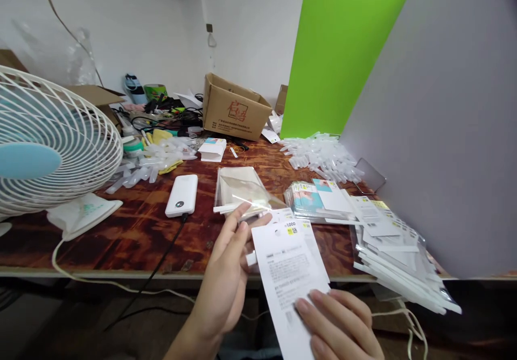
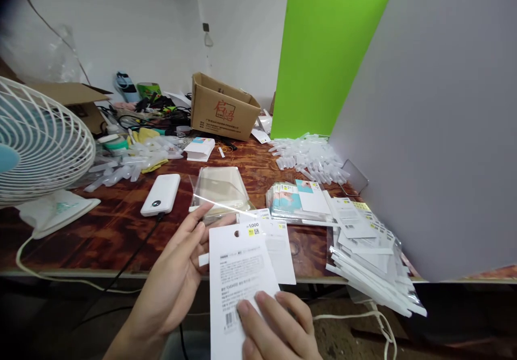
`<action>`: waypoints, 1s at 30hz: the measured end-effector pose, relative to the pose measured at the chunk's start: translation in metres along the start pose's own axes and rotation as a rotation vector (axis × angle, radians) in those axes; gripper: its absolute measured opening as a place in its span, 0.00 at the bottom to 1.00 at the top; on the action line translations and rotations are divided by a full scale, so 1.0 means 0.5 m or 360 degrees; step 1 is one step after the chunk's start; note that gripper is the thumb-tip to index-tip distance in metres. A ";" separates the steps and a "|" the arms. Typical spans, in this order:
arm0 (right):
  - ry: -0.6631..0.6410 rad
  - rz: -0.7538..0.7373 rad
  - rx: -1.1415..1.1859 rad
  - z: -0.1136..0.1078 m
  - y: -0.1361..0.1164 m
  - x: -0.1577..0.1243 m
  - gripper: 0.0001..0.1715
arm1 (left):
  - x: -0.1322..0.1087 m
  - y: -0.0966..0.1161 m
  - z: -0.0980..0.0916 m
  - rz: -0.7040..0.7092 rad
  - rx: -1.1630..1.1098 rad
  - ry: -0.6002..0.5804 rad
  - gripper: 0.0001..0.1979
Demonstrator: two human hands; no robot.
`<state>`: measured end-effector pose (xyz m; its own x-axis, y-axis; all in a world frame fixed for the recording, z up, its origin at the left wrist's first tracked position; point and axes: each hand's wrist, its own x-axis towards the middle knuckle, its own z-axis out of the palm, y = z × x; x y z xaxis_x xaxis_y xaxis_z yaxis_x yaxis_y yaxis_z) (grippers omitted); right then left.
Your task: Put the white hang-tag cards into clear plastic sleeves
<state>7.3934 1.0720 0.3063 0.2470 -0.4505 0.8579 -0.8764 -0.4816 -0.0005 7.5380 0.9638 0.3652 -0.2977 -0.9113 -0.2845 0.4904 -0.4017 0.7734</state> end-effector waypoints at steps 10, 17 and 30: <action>-0.0016 -0.0076 -0.0043 0.021 0.025 0.012 0.09 | -0.042 -0.049 -0.024 -0.0094 0.0086 -0.0068 0.26; 0.0069 0.0396 0.0024 0.035 0.033 0.018 0.16 | -0.052 -0.099 -0.059 -0.0149 0.0327 -0.0056 0.23; 0.0077 0.1087 0.0494 0.007 0.035 0.002 0.19 | -0.046 -0.096 -0.035 -0.0012 0.0557 -0.0335 0.23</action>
<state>7.3798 1.0607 0.3056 -0.3343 -0.6951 0.6365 -0.6698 -0.2999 -0.6793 7.5354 1.0025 0.3246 -0.4791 -0.8554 -0.1967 0.1901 -0.3199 0.9282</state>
